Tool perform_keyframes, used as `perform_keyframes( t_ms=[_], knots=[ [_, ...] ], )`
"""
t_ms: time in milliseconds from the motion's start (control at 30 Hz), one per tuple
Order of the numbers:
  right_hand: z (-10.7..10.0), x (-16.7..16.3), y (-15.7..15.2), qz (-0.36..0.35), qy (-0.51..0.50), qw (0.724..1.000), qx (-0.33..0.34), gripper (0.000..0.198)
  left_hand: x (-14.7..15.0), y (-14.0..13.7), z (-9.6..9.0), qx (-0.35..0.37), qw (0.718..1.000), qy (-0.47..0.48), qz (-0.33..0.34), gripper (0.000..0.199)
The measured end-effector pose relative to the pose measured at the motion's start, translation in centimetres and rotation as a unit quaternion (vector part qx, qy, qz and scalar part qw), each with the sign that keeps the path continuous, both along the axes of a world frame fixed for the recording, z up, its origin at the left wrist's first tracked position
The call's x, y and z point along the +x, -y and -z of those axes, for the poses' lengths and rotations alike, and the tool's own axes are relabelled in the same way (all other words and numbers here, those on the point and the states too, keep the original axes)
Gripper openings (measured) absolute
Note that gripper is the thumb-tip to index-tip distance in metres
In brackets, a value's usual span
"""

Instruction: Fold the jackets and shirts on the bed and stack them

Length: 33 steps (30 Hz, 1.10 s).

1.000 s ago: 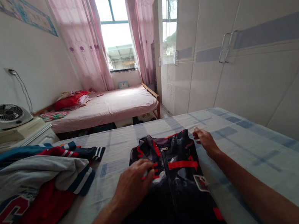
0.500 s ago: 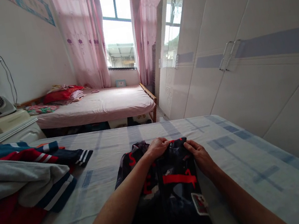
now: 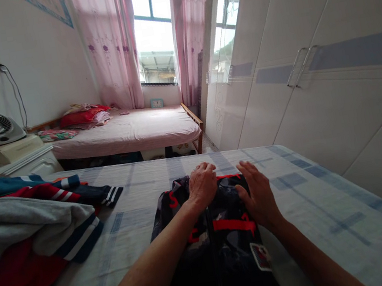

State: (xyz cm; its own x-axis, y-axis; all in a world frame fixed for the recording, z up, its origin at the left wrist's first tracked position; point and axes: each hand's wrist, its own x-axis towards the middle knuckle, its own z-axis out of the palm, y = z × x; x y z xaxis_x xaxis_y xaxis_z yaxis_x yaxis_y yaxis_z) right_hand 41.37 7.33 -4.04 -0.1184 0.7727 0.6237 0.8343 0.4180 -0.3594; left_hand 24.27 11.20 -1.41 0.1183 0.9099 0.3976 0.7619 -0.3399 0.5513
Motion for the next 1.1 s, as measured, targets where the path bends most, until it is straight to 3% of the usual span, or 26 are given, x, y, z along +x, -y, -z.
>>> perform_keyframes(
  t_ms=[67, 167, 300, 400, 533, 667, 733, 900, 1033, 1100],
  knots=[
    [0.9, -0.2, 0.0, -0.036, 0.094, 0.991, -0.091, 0.045, -1.4, 0.3, -0.3, 0.016, 1.000, -0.013, -0.005, 0.026],
    [1.9, 0.1, -0.4, -0.053, 0.124, 0.972, -0.192, 0.045, -4.9, 0.8, -0.3, 0.024, 0.997, -0.012, -0.067, 0.033],
    [0.3, 0.1, -1.7, -0.018, 0.061, 0.988, -0.138, 0.043, -10.3, 1.9, 0.3, 0.010, 0.992, -0.016, -0.122, 0.033],
    [-2.1, -1.5, -3.6, -0.088, 0.061, 0.990, -0.093, 0.033, -12.5, 2.6, 0.8, -0.021, 0.996, -0.022, -0.086, 0.035],
    [-3.9, -5.5, -6.9, -0.219, 0.114, 0.966, -0.074, 0.030, -12.4, 2.6, 1.2, -0.043, 0.999, 0.002, -0.031, 0.031],
    [-3.7, -9.1, -8.9, -0.279, 0.174, 0.942, -0.073, 0.032, -11.6, 2.4, 1.5, -0.038, 0.997, 0.055, -0.024, 0.022],
    [-3.4, -10.2, -9.1, -0.265, 0.185, 0.944, -0.069, 0.024, -11.6, 2.5, 1.9, -0.040, 0.995, 0.086, -0.035, 0.022],
    [-2.4, -10.6, -8.9, -0.110, 0.153, 0.979, -0.076, 0.018, -12.5, 3.2, 3.2, -0.053, 0.983, 0.148, -0.097, 0.022],
    [-2.2, -10.6, -8.9, -0.094, 0.147, 0.979, -0.101, 0.024, -12.4, 3.2, 3.2, -0.050, 0.978, 0.149, -0.134, 0.020],
    [-2.8, -10.5, -8.7, -0.101, 0.135, 0.981, -0.096, 0.035, -12.1, 3.1, 2.6, -0.011, 0.982, 0.126, -0.142, 0.024]
  ],
)
